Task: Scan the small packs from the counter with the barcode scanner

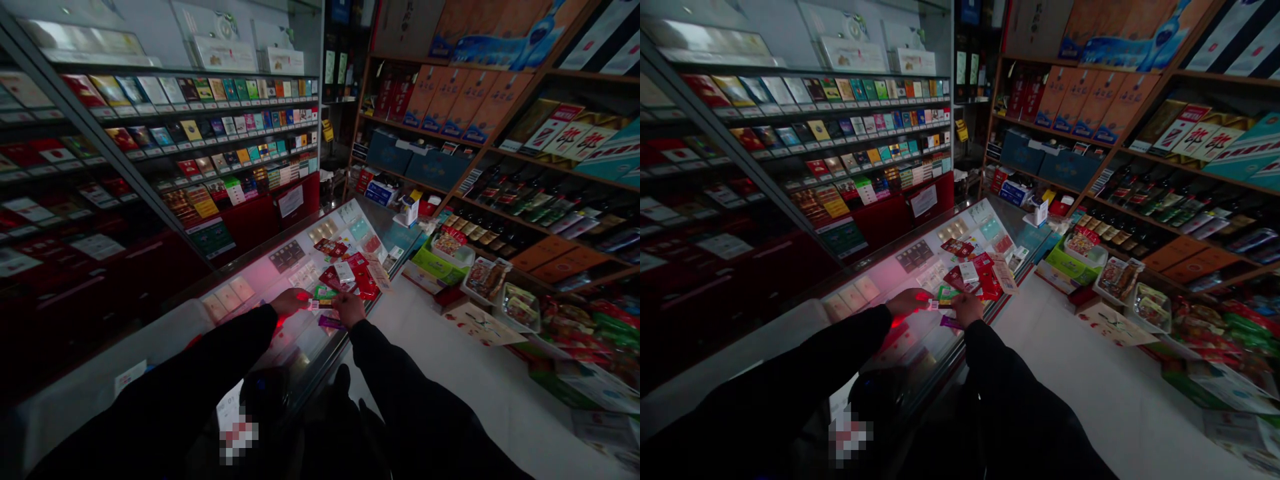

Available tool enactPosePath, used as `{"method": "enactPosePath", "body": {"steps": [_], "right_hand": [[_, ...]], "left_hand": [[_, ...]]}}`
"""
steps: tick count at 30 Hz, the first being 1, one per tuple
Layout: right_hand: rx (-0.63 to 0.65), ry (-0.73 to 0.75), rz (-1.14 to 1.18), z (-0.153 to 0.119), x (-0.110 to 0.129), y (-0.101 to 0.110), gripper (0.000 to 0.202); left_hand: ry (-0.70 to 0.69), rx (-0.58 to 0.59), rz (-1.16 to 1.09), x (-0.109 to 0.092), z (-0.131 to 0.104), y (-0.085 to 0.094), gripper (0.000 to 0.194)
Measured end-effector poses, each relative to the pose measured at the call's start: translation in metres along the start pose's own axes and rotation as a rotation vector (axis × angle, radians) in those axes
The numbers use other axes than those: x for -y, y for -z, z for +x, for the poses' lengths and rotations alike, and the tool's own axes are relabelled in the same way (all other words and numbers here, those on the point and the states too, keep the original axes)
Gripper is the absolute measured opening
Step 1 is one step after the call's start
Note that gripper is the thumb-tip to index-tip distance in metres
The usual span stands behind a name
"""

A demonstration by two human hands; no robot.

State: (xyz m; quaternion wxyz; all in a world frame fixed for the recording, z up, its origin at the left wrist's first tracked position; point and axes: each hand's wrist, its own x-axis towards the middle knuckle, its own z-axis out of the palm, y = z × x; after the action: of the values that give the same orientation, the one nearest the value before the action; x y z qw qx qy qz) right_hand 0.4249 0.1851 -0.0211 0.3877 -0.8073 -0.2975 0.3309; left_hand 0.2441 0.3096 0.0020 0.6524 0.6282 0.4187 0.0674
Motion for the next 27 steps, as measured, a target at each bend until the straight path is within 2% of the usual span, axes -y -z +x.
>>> {"method": "enactPosePath", "body": {"steps": [8,16,18,22,27], "right_hand": [[0.065,0.024,0.240,-0.029,0.030,-0.028,0.023],[0.114,0.052,0.389,-0.057,0.036,-0.066,0.024],[0.144,0.060,0.380,-0.063,0.035,-0.074,0.025],[0.182,0.094,0.314,-0.071,0.028,-0.091,0.026],[0.182,0.110,0.272,-0.075,0.018,-0.102,0.025]], "left_hand": [[-0.075,-0.141,-0.131,0.002,-0.057,0.031,0.042],[-0.177,-0.239,-0.037,0.028,-0.111,0.055,0.035],[-0.158,-0.259,-0.067,0.038,-0.120,0.057,0.034],[-0.092,-0.228,-0.190,0.055,-0.132,0.058,0.040],[-0.122,-0.259,-0.158,0.067,-0.137,0.058,0.037]]}}
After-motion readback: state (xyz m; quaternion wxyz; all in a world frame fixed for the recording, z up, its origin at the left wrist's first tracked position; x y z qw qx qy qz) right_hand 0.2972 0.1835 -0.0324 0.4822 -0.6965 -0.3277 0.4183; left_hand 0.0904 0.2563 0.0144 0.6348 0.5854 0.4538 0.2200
